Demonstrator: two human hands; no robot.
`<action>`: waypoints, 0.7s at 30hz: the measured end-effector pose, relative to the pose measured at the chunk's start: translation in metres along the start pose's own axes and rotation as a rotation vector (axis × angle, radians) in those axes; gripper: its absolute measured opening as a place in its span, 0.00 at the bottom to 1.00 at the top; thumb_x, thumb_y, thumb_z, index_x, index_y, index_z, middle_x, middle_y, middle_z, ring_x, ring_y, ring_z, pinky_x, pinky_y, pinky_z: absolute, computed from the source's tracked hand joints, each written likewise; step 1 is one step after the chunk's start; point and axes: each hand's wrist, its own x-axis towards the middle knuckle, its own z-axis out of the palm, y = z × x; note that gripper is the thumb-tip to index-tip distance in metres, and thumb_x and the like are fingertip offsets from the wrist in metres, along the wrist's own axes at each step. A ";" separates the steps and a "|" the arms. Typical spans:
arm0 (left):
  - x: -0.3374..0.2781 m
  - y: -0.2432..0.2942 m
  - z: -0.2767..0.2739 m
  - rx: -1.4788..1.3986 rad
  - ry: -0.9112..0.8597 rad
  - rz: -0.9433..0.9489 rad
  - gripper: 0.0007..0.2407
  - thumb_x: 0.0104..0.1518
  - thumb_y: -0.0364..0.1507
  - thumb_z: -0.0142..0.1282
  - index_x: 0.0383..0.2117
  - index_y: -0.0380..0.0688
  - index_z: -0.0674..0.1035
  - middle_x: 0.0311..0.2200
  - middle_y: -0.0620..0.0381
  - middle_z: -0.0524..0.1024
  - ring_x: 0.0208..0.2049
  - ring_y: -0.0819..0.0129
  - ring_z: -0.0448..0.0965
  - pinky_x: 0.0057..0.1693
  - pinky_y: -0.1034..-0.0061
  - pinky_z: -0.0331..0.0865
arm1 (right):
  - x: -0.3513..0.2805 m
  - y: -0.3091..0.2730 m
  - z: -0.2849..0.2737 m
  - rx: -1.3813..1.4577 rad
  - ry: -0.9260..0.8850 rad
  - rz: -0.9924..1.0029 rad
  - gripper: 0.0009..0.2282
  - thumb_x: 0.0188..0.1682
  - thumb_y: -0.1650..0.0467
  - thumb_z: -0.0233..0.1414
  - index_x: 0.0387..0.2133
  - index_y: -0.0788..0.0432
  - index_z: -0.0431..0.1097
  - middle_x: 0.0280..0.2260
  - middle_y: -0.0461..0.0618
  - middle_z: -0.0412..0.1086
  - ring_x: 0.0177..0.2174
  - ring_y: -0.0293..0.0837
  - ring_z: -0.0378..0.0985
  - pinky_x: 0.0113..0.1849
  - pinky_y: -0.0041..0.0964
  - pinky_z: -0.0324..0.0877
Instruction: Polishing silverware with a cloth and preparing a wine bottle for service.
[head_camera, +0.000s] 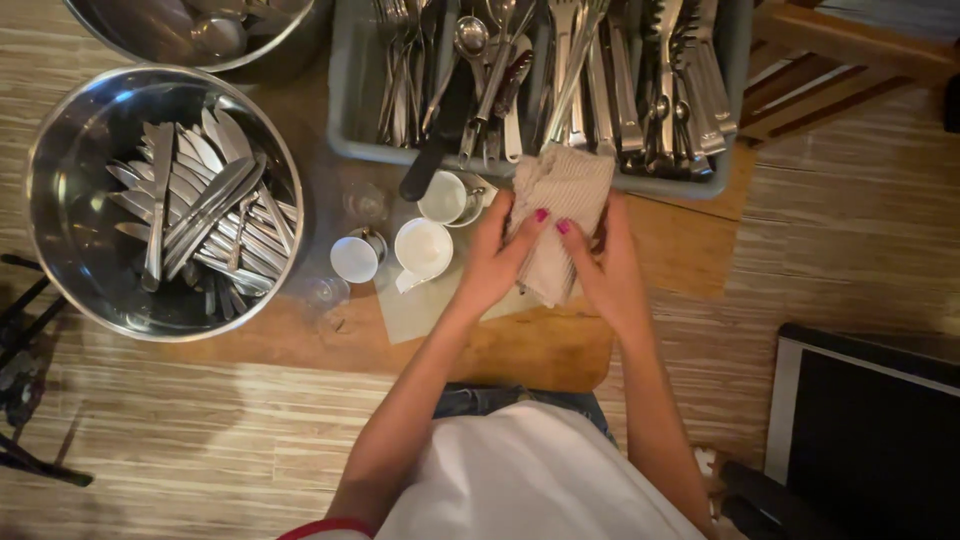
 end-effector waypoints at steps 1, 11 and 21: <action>-0.001 -0.003 0.005 -0.001 0.000 0.001 0.11 0.67 0.29 0.55 0.50 0.35 0.73 0.41 0.55 0.78 0.42 0.77 0.74 0.49 0.79 0.72 | -0.003 0.004 -0.004 -0.001 0.000 -0.001 0.21 0.57 0.74 0.51 0.63 0.62 0.54 0.54 0.55 0.66 0.51 0.42 0.71 0.48 0.35 0.71; -0.013 0.044 0.037 -0.273 0.078 0.020 0.24 0.60 0.22 0.54 0.60 0.47 0.58 0.55 0.53 0.66 0.50 0.73 0.76 0.52 0.79 0.74 | -0.006 -0.009 -0.023 0.104 0.054 -0.111 0.29 0.57 0.81 0.47 0.70 0.58 0.42 0.66 0.54 0.53 0.52 0.42 0.74 0.48 0.33 0.74; -0.015 0.040 0.016 0.135 -0.099 0.101 0.12 0.66 0.17 0.42 0.48 0.40 0.78 0.47 0.55 0.79 0.50 0.70 0.75 0.58 0.77 0.66 | -0.004 -0.025 -0.023 -0.487 0.017 -0.305 0.22 0.52 0.77 0.60 0.60 0.53 0.67 0.59 0.58 0.62 0.56 0.48 0.67 0.56 0.39 0.68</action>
